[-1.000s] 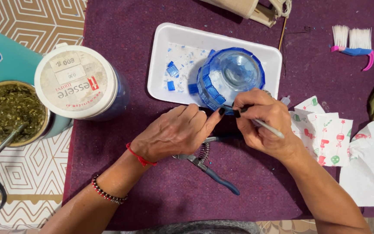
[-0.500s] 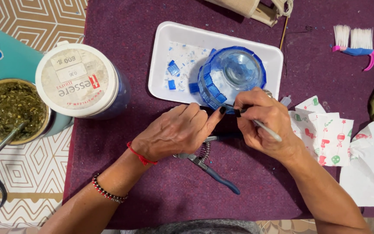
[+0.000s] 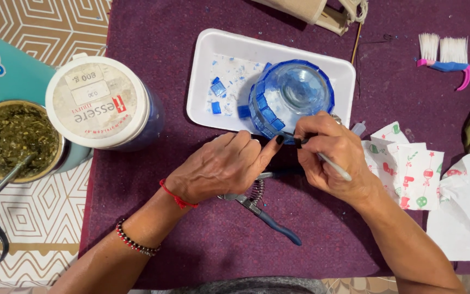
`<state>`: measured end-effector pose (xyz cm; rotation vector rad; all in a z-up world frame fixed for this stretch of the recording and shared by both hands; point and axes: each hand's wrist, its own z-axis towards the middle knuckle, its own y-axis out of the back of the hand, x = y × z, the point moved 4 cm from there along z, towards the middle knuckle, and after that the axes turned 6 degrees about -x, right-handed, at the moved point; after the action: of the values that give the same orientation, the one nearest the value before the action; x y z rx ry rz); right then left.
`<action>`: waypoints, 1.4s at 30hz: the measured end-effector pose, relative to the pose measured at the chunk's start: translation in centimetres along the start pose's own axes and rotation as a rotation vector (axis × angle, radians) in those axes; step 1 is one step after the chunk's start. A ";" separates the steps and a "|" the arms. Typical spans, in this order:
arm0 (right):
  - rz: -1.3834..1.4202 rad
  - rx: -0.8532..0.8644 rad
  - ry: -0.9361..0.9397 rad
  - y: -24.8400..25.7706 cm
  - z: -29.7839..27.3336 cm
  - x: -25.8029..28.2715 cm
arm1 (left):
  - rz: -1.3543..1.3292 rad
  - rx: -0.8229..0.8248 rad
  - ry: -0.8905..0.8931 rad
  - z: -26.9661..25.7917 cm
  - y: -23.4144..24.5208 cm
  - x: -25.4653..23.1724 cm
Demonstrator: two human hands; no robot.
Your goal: Applying and securing small blue mosaic tiles to a spherical object using a syringe and precision tools.
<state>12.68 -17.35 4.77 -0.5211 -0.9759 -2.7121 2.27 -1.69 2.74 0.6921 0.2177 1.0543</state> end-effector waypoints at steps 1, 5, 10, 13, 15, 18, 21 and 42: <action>0.000 0.000 0.000 0.0 0.1 0.0 | 0.000 0.000 0.000 0.0 0.0 0.0; -0.014 -0.001 0.008 0.0 0.4 0.1 | 0.001 -0.004 0.004 0.0 0.1 0.0; -0.013 -0.016 0.005 0.1 0.9 0.5 | 0.000 0.001 0.008 0.0 0.0 0.0; -0.018 -0.014 0.018 0.0 1.0 0.5 | 0.013 0.003 0.001 0.0 0.0 0.1; -0.017 -0.020 0.020 0.0 1.0 0.6 | 0.001 0.000 0.005 0.0 0.1 0.1; -0.013 -0.019 0.020 0.1 1.2 0.8 | -0.017 0.017 0.005 -0.1 0.0 0.1; -0.003 -0.009 0.008 0.2 0.9 0.6 | -0.003 0.009 0.002 0.0 0.0 0.0; 0.080 -0.330 -0.378 4.4 2.1 -0.7 | -1.252 0.376 2.018 -1.9 0.0 -1.0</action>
<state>15.28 -19.31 8.53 -1.1393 -0.5581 -2.7686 0.85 -1.75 1.18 -0.5076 2.2582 0.0650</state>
